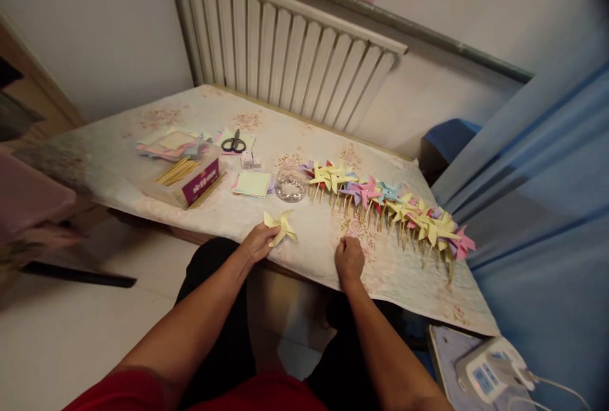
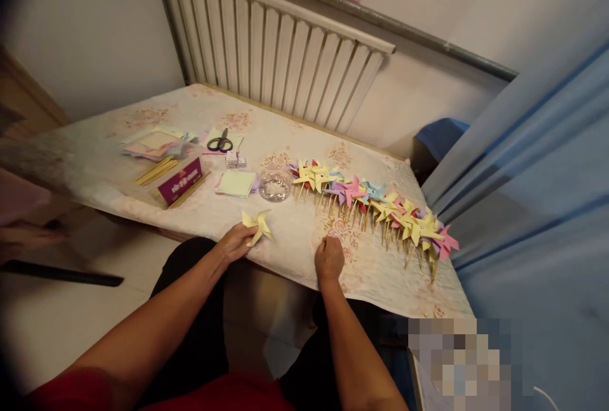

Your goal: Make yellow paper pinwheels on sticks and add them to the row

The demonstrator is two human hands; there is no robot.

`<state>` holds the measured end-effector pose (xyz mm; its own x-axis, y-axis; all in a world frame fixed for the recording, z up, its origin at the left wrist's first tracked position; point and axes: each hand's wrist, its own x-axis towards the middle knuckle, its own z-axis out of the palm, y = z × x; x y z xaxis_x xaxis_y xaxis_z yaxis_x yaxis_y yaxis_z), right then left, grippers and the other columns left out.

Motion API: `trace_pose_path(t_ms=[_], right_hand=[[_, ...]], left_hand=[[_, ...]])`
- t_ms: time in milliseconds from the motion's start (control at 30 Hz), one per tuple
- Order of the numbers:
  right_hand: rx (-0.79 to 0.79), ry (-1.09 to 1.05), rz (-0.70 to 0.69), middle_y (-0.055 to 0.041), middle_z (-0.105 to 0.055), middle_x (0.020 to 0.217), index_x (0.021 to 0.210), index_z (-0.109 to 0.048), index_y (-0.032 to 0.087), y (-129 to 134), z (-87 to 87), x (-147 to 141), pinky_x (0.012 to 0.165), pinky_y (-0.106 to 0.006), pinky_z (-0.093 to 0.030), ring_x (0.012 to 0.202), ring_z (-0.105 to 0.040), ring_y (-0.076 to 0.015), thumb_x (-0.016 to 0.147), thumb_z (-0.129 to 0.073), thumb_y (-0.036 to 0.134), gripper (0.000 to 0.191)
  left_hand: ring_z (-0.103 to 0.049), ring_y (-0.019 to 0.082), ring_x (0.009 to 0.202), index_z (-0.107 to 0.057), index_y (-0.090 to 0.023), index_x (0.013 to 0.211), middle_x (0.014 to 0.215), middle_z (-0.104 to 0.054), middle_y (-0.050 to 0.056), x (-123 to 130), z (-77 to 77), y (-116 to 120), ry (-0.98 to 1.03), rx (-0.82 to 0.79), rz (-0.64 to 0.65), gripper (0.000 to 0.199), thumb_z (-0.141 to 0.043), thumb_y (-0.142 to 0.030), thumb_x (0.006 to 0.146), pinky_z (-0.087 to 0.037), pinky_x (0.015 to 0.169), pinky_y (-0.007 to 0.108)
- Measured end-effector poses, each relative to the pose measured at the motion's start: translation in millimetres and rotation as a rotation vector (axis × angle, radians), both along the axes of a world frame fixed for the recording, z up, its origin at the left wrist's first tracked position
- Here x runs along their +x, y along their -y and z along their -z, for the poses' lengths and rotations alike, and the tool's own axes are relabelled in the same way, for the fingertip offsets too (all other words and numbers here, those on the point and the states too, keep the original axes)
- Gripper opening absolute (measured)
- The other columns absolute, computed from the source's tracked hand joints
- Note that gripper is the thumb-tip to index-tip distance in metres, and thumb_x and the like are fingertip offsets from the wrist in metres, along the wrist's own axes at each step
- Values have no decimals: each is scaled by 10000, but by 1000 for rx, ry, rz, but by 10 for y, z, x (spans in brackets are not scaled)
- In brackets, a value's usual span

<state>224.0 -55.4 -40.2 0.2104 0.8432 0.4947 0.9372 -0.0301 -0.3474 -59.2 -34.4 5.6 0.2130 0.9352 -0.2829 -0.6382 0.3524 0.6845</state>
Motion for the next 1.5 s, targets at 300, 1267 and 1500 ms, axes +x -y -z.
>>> trace_pose_path(t_ms=[300, 1267, 1500], right_hand=[[128, -99, -199, -99, -630, 905, 878, -625, 189, 251, 125, 48, 888, -406, -465, 928, -553, -247, 841, -440, 103, 207], [-144, 208, -307, -236, -440, 1535, 1432, -474, 36, 1120, 345, -75, 1200, -507, -313, 1492, -317, -328, 901, -469, 120, 538], [-112, 202, -427, -236, -431, 1544, 1456, -450, 68, 870, 404, -231, 1197, -560, -282, 1491, -319, -339, 975, -492, 281, 528]], left_hand=[[-682, 127, 695, -691, -66, 917, 810, -737, 79, -52, 92, 15, 58, 28, -5, 309, -803, -30, 631, -571, 699, 198], [-685, 140, 633, -696, -59, 848, 772, -747, 96, -95, 79, 149, -10, -19, -10, 234, -764, 34, 643, -573, 659, 219], [-694, 163, 661, -714, -45, 897, 818, -751, 116, -282, -11, 267, 3, -2, 50, 295, -810, -15, 620, -563, 666, 247]])
